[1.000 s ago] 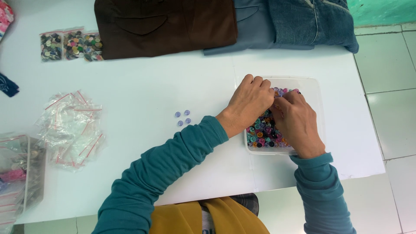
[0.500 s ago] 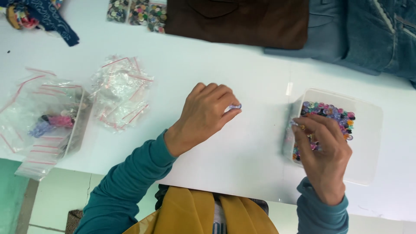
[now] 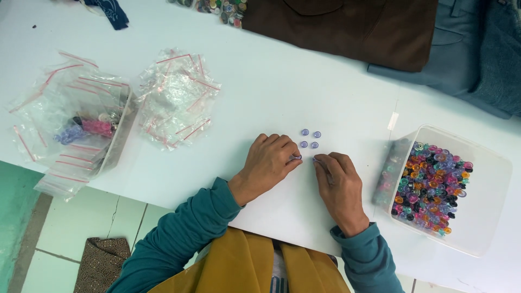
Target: Sorting small colorful buttons from a container and placing them into small plastic bags
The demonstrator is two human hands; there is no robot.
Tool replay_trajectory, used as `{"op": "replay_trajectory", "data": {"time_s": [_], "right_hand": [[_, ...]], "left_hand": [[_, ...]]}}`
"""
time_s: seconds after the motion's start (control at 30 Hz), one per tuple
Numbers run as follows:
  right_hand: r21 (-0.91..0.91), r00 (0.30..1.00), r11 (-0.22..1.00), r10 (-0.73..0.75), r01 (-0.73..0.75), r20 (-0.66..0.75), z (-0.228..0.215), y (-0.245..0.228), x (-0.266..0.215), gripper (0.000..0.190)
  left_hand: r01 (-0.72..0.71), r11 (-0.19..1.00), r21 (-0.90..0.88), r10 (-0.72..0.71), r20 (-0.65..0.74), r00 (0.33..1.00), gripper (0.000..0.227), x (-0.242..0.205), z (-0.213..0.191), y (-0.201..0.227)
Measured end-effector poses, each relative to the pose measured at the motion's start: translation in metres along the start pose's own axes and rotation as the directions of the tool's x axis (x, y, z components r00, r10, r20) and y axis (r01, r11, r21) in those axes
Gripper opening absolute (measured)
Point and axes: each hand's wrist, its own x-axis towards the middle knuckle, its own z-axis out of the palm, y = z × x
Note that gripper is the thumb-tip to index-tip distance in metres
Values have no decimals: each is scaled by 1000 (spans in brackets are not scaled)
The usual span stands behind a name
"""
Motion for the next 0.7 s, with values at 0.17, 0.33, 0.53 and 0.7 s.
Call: {"op": "replay_trajectory", "data": {"time_s": [0.17, 0.33, 0.53, 0.7], "right_hand": [[-67, 1000, 998, -20, 19, -8, 6, 4, 1, 11], [-69, 1000, 998, 2, -1, 10, 6, 2, -1, 12], [-42, 999, 999, 30, -28, 41, 4, 7, -2, 16], [44, 998, 998, 51, -52, 28, 1, 12, -5, 14]], "left_hand": [[-3, 1000, 14, 3, -3, 1000, 12, 3, 1, 4], [-18, 1000, 22, 18, -7, 1000, 14, 3, 3, 3], [-7, 1000, -1, 7, -25, 1000, 20, 3, 1, 5], [-3, 1000, -27, 3, -23, 1000, 26, 4, -9, 10]]}}
